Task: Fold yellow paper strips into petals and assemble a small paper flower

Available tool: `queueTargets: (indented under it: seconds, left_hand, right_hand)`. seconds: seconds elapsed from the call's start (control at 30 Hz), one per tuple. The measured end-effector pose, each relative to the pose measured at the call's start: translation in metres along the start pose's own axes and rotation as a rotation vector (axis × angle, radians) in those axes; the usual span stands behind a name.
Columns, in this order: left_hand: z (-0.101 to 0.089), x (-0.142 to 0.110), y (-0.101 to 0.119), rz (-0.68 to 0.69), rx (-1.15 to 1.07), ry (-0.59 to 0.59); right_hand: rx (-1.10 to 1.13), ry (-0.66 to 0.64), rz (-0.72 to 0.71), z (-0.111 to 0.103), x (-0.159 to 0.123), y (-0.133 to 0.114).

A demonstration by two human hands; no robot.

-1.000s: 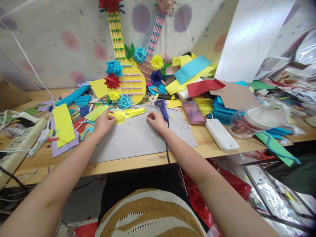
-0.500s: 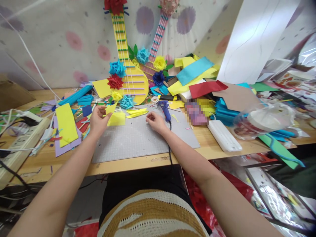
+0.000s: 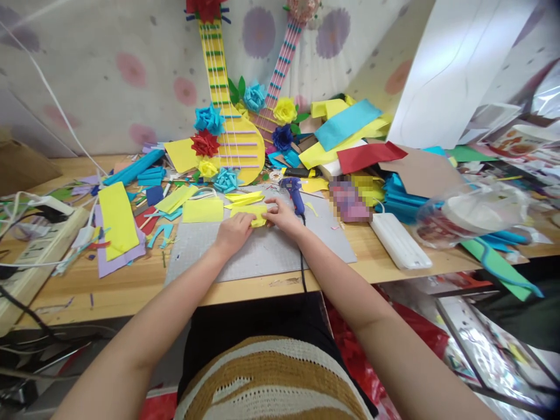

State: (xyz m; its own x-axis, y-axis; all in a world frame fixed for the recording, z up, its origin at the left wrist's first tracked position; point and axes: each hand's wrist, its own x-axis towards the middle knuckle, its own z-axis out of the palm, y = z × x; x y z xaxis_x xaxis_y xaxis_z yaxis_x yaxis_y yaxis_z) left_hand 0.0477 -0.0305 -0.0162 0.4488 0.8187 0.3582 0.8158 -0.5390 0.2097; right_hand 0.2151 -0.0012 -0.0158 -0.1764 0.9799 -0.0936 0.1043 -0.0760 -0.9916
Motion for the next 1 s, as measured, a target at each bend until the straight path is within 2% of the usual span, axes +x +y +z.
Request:
queueTargets:
  seconds: [0.2,0.4,0.47,0.53,0.6,0.7,0.77,0.87,0.93,1.0]
  left_hand:
    - [-0.012,-0.007,-0.022,-0.066,-0.129,0.089]
    - [-0.018,-0.01,-0.032,-0.046,-0.26,0.025]
    - [-0.025,-0.012,-0.039,-0.142,-0.249,0.12]
    - [-0.034,-0.014,-0.05,-0.29,-0.2,0.308]
    - [-0.043,-0.017,-0.062,-0.353,-0.183,0.453]
    - [-0.047,-0.02,-0.074,-0.371,-0.205,0.514]
    - [-0.042,-0.019,-0.073,-0.368,-0.269,0.489]
    - [-0.029,-0.015,-0.059,-0.316,-0.426,0.355]
    - [-0.021,-0.012,-0.044,-0.183,-0.447,0.199]
    - [-0.016,-0.01,-0.03,-0.053,-0.346,0.068]
  right_hand:
    - [-0.153,0.061,-0.124,-0.007,0.011,0.013]
    - [-0.206,0.084,-0.165,-0.008,0.011,0.014]
    - [-0.224,0.092,-0.168,-0.008,0.011,0.015]
    - [-0.245,0.095,-0.171,-0.009,0.01,0.016]
    - [-0.283,0.099,-0.178,-0.009,0.01,0.016]
    - [-0.363,0.081,-0.189,-0.009,0.007,0.013]
    - [-0.4,0.051,-0.197,-0.008,0.004,0.009]
    - [-0.369,0.019,-0.237,-0.005,-0.001,0.002]
    - [-0.293,-0.007,-0.277,-0.004,-0.003,0.0]
    - [-0.243,-0.033,-0.314,-0.003,-0.002,0.001]
